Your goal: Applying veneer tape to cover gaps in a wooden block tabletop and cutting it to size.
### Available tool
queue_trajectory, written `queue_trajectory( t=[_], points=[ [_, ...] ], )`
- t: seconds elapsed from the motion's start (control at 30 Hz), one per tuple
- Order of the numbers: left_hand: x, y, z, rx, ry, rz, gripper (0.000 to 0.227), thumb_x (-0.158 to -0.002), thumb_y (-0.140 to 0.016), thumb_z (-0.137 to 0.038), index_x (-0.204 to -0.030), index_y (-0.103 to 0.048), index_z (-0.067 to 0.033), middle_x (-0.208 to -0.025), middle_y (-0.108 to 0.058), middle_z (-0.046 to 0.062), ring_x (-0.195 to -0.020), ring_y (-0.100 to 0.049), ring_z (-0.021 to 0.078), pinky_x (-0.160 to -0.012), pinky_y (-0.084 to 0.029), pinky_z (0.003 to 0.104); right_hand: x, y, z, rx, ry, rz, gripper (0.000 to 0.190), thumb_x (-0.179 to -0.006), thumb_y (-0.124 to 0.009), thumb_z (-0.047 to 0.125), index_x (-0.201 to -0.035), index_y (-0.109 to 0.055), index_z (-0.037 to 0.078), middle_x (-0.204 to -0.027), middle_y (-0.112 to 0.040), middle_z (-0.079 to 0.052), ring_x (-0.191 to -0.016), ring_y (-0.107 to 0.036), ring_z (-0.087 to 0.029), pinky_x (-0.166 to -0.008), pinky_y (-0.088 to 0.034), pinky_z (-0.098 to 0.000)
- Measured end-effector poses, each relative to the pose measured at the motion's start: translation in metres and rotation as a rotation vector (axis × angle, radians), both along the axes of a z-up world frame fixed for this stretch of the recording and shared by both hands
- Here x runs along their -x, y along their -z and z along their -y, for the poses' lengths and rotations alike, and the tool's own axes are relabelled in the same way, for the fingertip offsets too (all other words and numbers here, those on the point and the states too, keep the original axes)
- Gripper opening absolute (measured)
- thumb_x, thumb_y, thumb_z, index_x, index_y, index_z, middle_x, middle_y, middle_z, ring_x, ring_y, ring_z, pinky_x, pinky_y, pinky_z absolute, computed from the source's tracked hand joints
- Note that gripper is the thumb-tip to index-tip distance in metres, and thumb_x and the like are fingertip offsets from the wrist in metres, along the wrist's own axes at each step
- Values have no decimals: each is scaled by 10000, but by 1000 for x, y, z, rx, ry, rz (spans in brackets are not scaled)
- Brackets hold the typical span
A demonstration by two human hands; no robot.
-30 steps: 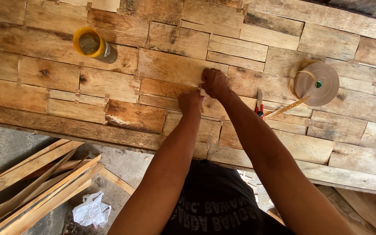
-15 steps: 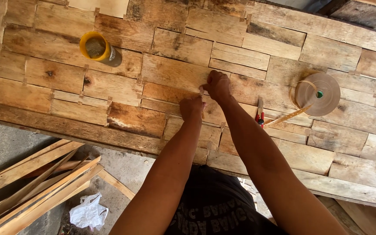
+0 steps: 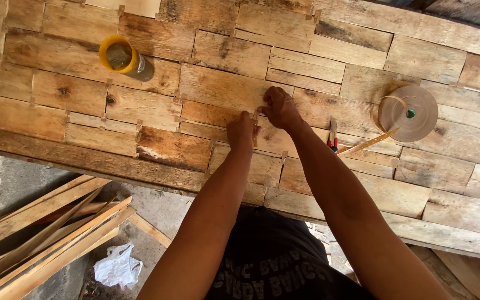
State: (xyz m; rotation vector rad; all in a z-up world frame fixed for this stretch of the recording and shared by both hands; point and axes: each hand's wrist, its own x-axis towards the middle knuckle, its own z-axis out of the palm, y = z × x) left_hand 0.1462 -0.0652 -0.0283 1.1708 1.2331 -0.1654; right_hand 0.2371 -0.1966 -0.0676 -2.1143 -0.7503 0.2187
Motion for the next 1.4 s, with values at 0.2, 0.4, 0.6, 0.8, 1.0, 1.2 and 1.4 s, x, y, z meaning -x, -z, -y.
queue_trajectory(
  t=[0.2,0.4,0.6,0.8,1.0,1.2,1.4],
  points=[
    [-1,33,-7,150,-138,121,346,-960,-500,-221,-819,-602,79,-715,-715,185,-463,-653,246,-435,-494,378,6,-11,-6,90,-69,76,497,-761,-900,213,-1030,-521,40,-932,-554,-132,-893,-557,-343,-769,-487,-457],
    [1,-19,-3,59,28,29,295,-954,-554,-217,-870,-710,19,-716,-744,166,-520,-688,196,-453,-518,303,12,-14,-9,173,41,100,520,-751,-906,222,-1076,-535,57,-1021,-566,-146,-933,-572,-342,-803,-492,-466],
    [3,5,-4,83,-19,66,306,-978,-559,-229,-889,-700,29,-728,-736,178,-502,-678,194,-428,-472,297,10,-27,-20,371,63,-219,539,-818,-870,342,-1124,-520,70,-1055,-559,-124,-941,-570,-325,-812,-509,-429],
    [3,22,-6,100,-37,80,277,-957,-566,-196,-879,-661,52,-700,-725,212,-479,-655,198,-395,-439,285,14,-34,-13,226,66,52,560,-788,-887,385,-1058,-557,22,-1007,-595,-159,-910,-570,-325,-790,-491,-465],
    [1,47,-12,157,-6,56,204,-878,-689,-158,-874,-688,46,-708,-749,184,-468,-662,151,-360,-401,268,39,-26,91,432,426,126,195,-1028,-713,244,-1044,-651,60,-1065,-667,-134,-982,-636,-296,-870,-538,-448],
    [0,65,-17,157,68,36,183,-869,-689,-138,-869,-711,43,-722,-764,156,-445,-634,138,-336,-390,280,93,-57,150,944,592,-160,663,-739,-878,496,-1107,-618,10,-1053,-659,-189,-1007,-639,-361,-845,-494,-534],
    [1,45,-24,180,145,-35,175,-955,-633,-118,-905,-717,27,-728,-772,128,-482,-652,128,-367,-418,279,114,-26,161,840,575,-113,463,-884,-805,465,-1031,-679,44,-965,-735,-171,-916,-707,-337,-836,-535,-480]
  ],
)
